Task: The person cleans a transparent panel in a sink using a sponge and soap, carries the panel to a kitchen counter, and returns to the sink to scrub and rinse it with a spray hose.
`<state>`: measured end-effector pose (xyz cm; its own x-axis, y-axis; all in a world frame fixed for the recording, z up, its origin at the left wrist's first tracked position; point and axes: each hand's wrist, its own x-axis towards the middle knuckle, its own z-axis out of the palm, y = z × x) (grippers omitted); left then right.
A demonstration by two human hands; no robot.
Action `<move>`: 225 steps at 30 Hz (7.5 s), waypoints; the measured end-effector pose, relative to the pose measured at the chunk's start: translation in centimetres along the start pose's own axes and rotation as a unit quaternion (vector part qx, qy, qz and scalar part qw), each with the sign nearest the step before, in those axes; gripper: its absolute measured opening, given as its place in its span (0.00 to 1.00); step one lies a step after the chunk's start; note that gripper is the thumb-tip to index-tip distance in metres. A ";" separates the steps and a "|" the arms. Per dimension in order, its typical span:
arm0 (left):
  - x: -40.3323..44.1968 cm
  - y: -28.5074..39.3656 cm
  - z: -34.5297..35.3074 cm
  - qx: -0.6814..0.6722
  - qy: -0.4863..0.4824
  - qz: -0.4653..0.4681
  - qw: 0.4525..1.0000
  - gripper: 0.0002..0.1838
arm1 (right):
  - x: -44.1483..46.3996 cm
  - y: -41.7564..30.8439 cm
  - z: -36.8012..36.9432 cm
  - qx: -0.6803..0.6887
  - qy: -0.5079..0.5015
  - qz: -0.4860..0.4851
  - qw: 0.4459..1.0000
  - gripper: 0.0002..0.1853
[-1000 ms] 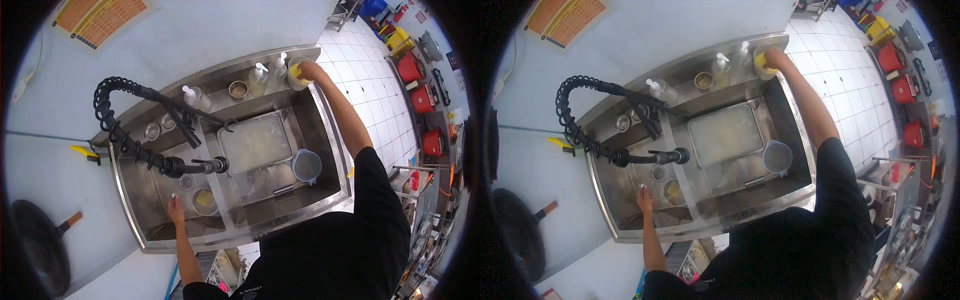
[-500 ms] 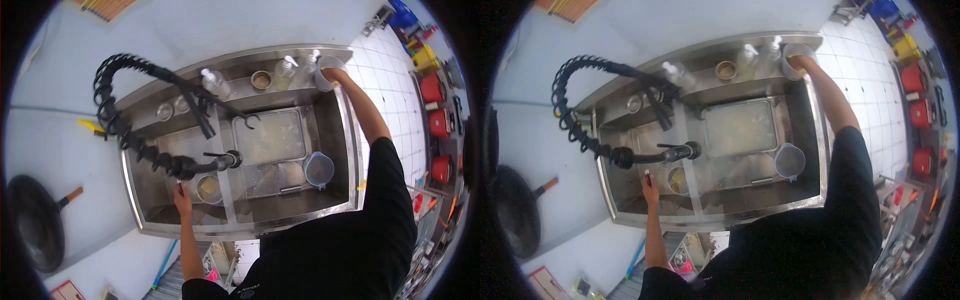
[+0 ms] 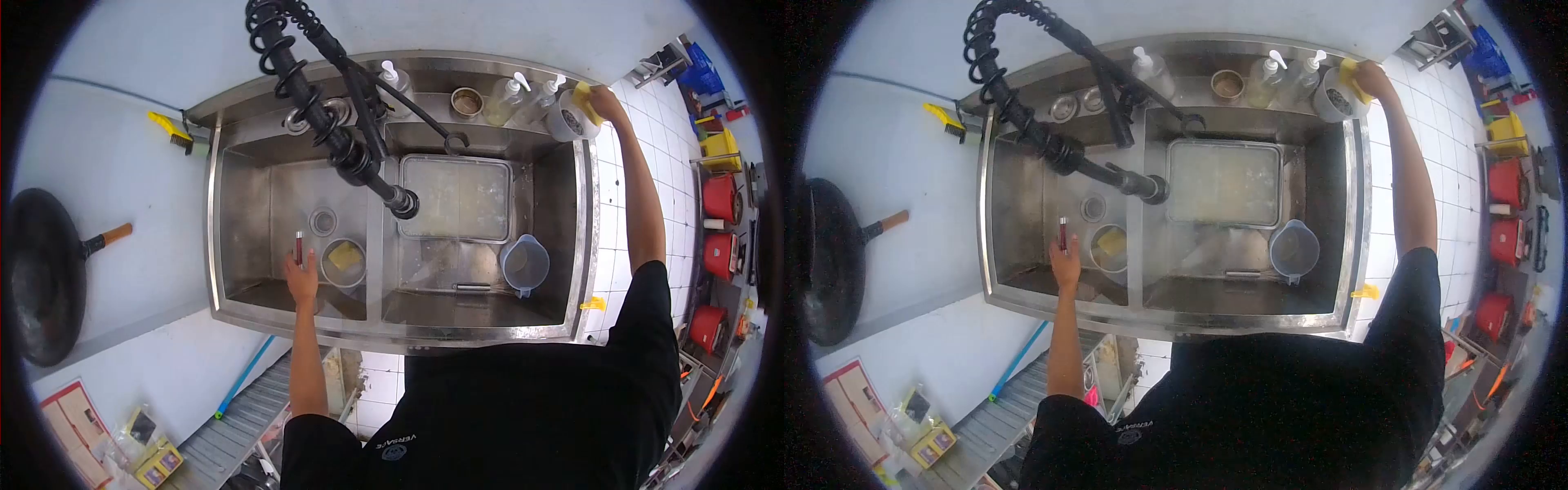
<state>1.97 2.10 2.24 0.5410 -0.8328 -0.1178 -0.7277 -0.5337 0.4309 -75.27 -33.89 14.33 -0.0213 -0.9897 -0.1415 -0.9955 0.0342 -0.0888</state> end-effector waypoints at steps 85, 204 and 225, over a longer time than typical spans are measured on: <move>-1.0 -2.6 -1.2 0.018 -0.041 -0.063 0.997 0.33 | -18.8 -58.0 23.3 0.142 0.082 -0.301 0.939 0.24; -0.4 -4.5 -0.5 -0.064 -0.044 0.021 0.997 0.29 | -36.0 -35.6 23.8 0.395 -0.020 0.178 0.901 0.39; -0.5 -4.0 -1.0 -0.053 -0.035 0.031 0.997 0.30 | -42.1 -35.4 17.0 0.195 -0.052 0.071 0.977 0.15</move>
<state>5.05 4.81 1.43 0.4626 -0.8739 -0.1492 -0.7081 -0.4655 0.5310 -37.50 8.92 6.64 -0.1260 -0.9524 -0.2776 -0.8718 0.2399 -0.4271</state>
